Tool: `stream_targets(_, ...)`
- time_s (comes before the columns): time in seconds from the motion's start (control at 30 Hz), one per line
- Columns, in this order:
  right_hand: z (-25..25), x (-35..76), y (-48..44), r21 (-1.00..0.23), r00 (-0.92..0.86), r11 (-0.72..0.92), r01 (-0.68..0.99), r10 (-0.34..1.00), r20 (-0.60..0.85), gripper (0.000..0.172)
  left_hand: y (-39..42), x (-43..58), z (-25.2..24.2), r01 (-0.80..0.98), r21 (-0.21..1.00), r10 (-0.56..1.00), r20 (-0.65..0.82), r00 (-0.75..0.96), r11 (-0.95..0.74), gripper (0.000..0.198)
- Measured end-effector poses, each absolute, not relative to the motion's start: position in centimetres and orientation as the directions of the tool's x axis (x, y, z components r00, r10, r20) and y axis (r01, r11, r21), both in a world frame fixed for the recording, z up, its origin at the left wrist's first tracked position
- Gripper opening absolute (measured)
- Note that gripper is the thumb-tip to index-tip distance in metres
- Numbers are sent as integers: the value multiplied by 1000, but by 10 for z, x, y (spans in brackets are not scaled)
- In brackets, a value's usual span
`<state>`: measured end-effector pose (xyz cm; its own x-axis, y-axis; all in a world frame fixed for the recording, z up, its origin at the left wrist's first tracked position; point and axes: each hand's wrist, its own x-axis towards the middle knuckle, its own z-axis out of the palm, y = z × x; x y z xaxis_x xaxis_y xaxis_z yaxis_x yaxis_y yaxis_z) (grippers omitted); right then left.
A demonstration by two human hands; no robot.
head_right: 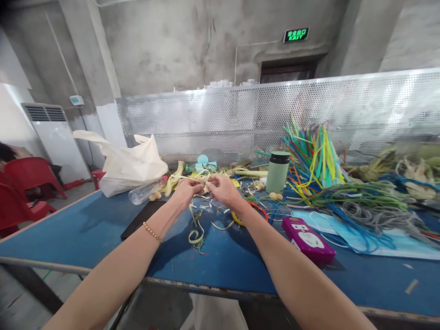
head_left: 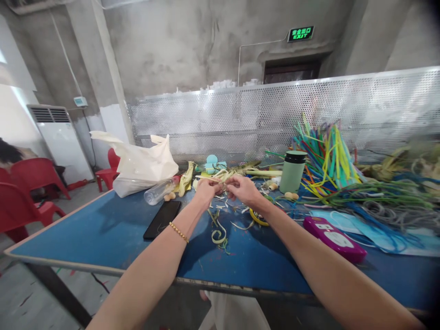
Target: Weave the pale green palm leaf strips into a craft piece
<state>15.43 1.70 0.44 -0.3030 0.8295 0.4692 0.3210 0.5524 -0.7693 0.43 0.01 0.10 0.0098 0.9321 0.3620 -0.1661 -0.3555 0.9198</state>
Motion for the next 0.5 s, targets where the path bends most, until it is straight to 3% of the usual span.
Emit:
stream_targets(0.07, 8, 155, 13, -790, -244, 528, 311, 848, 471, 18, -1, 4, 2, -97, 921, 925, 381, 9, -378, 18)
stream_targets(0.27, 17, 156, 3, -857, -204, 473, 206, 877, 435, 17, -7, 5, 3, 68, 915, 917, 397, 32, -398, 11)
stream_targets(0.5, 11, 153, 7, -890, -226, 445, 98, 881, 416, 22, -4, 8, -2, 46, 917, 917, 397, -41, -395, 16)
